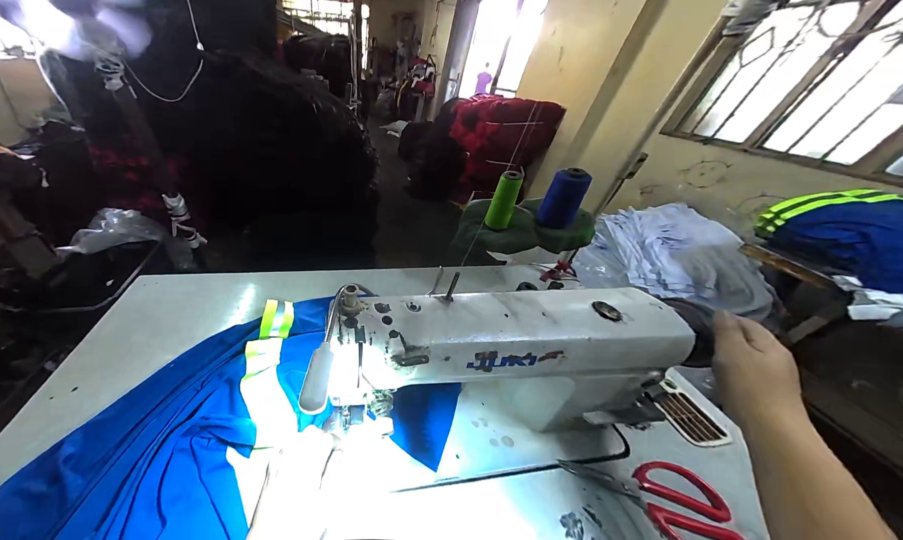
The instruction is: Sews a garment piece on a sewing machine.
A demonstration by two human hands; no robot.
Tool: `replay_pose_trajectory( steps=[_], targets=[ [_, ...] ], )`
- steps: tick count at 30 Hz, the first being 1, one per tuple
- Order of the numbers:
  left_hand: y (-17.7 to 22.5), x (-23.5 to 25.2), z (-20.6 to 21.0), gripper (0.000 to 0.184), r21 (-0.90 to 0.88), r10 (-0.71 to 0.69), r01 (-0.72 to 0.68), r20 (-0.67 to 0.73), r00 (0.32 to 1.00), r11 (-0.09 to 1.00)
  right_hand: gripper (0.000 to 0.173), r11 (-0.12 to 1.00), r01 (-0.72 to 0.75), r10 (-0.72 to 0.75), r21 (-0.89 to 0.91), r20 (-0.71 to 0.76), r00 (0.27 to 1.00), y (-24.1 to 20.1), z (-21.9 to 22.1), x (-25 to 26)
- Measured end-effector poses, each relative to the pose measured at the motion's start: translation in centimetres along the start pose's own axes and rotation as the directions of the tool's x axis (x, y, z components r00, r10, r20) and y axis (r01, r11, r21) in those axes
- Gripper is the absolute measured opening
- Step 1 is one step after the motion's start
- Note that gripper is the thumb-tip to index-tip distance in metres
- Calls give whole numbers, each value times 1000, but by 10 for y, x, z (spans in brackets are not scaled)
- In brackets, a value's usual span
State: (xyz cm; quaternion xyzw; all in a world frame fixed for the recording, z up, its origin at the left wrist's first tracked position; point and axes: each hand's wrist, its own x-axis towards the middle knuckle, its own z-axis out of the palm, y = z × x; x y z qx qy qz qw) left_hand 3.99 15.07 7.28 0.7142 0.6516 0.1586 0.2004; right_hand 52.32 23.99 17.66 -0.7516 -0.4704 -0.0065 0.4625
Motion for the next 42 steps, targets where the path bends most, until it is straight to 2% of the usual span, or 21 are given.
replay_pose_trajectory(
  steps=[3,7,9,11,13,15,16,17,19,21,22,24,26,28,30,32,34,37,39,42],
  targets=[
    [-12,2,8,39,-18,26,-27,-46,999,999,55,998,-63,63,-8,-13,998,1,9,8],
    [-12,0,-1,39,-85,33,-34,-17,999,996,54,958,63,-20,279,-156,988,46,31,-12],
    [-14,-2,2,39,-106,56,-61,-47,997,992,54,957,40,-3,287,-127,992,51,29,-17],
    [-18,-3,5,37,-98,118,-128,-106,987,987,53,990,10,0,140,-70,998,44,16,-12],
    [-13,-8,-1,33,-39,207,-213,-133,969,976,52,995,-3,9,-103,55,998,21,-3,5],
    [-5,-17,-14,34,16,236,-237,21,971,971,49,959,-8,58,-283,170,984,-3,-15,23],
    [-11,-19,-5,32,57,281,-281,20,960,958,47,943,-4,70,-333,186,980,-12,-18,25],
    [-18,-21,6,30,85,335,-332,-10,942,939,43,936,28,34,-351,168,985,-21,-21,22],
    [-26,-26,19,27,80,397,-392,-50,917,916,40,932,225,-218,-284,55,974,-37,-25,-6],
    [-25,-30,19,30,52,400,-398,-38,916,916,35,877,450,-466,-171,-68,882,-57,-17,-58],
    [-24,-31,18,32,61,400,-398,-35,916,916,31,854,517,-521,-69,-67,851,-70,-5,-93],
    [-22,-32,15,36,93,392,-390,2,920,916,23,836,506,-538,213,138,832,-92,32,-168],
    [-17,-32,9,36,92,382,-385,43,923,919,21,856,360,-501,371,426,753,-109,78,-226],
    [-19,-31,13,32,80,404,-403,-1,915,912,22,910,245,-411,336,632,657,-126,118,-259],
    [-21,-32,16,30,74,415,-411,-48,909,909,31,958,202,-283,202,760,585,-144,146,-270],
    [-21,-34,16,29,89,410,-404,-61,910,910,39,973,223,-192,65,766,613,-156,172,-275],
    [-21,-35,14,31,100,397,-392,-41,917,915,45,978,193,-48,-85,802,596,-169,188,-272],
    [-17,-35,6,34,85,355,-357,43,934,930,37,957,235,4,-171,815,579,-179,198,-269],
    [-12,-31,-6,35,53,266,-271,88,960,961,33,964,227,-18,-135,822,569,-179,193,-270],
    [-12,-12,-17,42,-86,44,-34,119,992,996,26,992,82,-125,97,848,515,-175,169,-278]
  ],
)
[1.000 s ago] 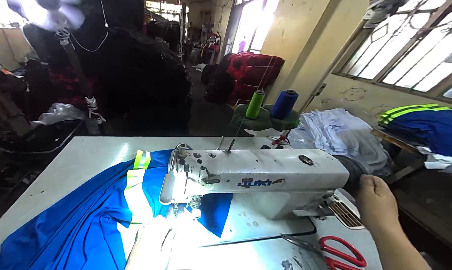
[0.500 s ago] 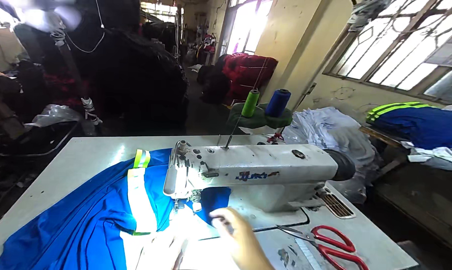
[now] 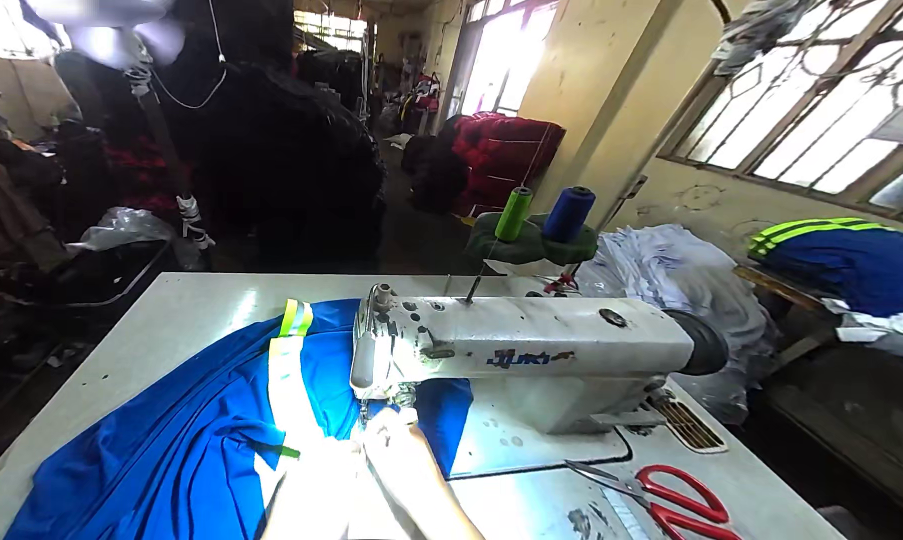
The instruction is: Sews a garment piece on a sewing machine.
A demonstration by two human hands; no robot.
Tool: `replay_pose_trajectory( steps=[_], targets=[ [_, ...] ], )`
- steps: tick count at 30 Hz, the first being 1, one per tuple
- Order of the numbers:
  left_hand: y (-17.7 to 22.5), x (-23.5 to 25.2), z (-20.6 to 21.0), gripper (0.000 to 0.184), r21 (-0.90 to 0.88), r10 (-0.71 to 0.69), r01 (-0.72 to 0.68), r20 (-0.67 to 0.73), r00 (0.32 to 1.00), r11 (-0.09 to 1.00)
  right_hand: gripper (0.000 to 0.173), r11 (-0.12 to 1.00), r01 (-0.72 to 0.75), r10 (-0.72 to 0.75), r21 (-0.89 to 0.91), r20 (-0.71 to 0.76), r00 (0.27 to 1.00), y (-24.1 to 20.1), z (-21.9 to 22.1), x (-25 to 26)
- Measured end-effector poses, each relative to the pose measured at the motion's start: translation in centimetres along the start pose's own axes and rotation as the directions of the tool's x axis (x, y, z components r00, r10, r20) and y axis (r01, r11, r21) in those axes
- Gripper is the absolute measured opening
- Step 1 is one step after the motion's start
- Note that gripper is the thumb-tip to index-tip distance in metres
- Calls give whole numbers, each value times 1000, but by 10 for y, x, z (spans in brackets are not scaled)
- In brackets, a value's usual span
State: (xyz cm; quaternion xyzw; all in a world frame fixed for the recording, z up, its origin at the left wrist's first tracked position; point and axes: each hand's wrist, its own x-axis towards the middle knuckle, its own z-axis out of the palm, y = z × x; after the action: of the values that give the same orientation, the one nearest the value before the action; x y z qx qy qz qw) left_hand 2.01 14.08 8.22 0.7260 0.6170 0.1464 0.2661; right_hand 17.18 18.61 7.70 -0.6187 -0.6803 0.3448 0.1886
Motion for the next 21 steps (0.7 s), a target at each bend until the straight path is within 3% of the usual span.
replay_pose_trajectory(
  steps=[3,6,10,12,15,17,18,21],
  targets=[
    [-14,27,3,47,-167,-87,84,-9,996,982,22,960,215,-217,181,-8,976,-1,5,-32],
    [-17,40,3,31,-193,-54,59,29,998,979,20,911,363,-359,199,-57,932,13,13,-43],
    [-5,27,0,30,-15,-70,73,116,991,997,30,920,364,-381,-149,-116,917,28,0,-18],
    [0,18,-1,31,54,-72,64,144,987,996,34,900,323,-348,-291,-38,937,34,-5,-6],
    [14,14,-15,33,210,-56,33,105,993,977,38,826,344,-377,-447,15,926,37,-3,0],
    [36,20,-43,37,279,-159,98,205,966,955,41,789,357,-411,-500,3,912,33,-2,-1],
    [36,29,-48,37,305,-191,125,199,961,944,41,786,352,-406,-508,5,914,31,-1,0],
    [-14,71,-26,33,365,-179,167,-1,984,916,42,810,331,-377,-485,3,926,35,1,4]
  ],
)
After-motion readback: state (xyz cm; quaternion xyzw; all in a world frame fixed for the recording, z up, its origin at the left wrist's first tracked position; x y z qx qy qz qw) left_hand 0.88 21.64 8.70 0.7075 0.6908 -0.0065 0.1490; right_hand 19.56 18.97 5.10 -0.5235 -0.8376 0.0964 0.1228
